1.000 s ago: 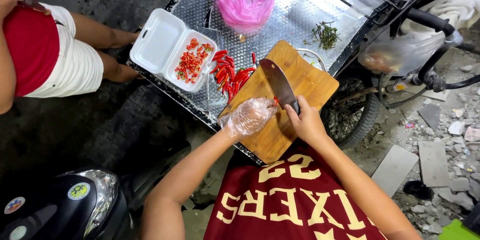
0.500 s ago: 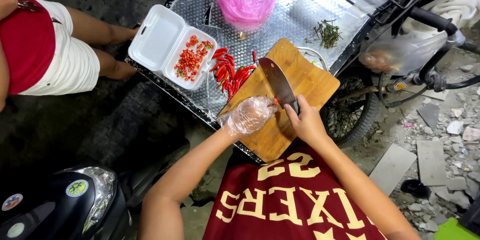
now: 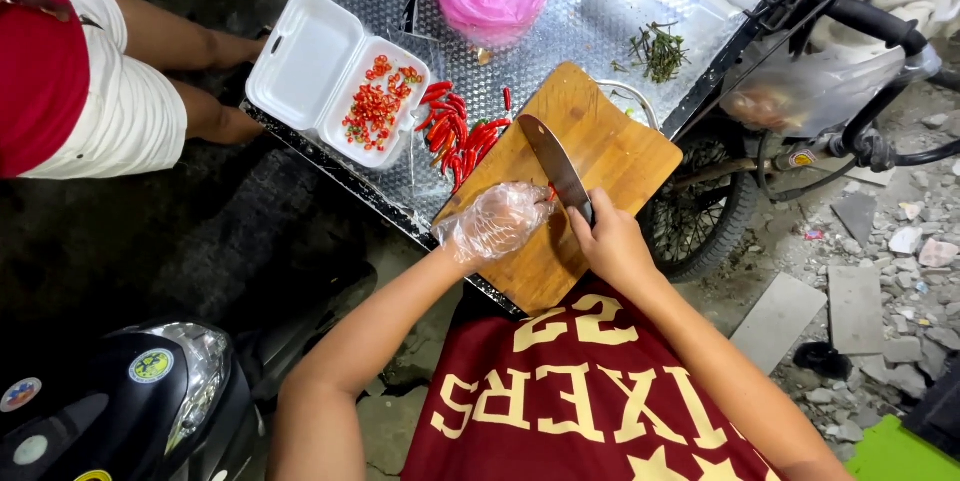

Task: A person at a street food stall is chopping red chilies on a wooden cutting board using a large knife.

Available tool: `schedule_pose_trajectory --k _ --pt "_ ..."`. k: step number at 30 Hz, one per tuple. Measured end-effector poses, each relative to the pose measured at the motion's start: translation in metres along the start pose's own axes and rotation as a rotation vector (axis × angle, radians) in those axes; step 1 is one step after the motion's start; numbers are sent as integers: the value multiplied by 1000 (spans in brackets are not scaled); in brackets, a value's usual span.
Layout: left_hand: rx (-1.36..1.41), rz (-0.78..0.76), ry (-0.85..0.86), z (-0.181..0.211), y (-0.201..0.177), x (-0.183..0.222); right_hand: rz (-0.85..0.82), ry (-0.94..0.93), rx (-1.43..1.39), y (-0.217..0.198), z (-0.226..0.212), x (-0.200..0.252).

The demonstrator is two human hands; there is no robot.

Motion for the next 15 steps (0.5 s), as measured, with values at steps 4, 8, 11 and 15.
schedule_pose_trajectory --k 4,8,11,15 --pt "39 35 4 4 -14 -4 7 8 4 16 22 -6" --pt "33 42 21 0 -15 -6 39 37 -16 13 21 -23" --pt "-5 28 37 -1 -3 0 75 15 -62 15 26 -41" --pt "-37 17 57 2 3 3 136 -40 -176 12 14 -52"
Point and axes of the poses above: each hand's wrist, its own x-axis away from the middle knuckle, its own y-axis out of the palm, z = x × y, the point moved 4 cm from there along -x, towards the middle knuckle, and after that the axes turned 1 degree about z, right-handed, at the moved point
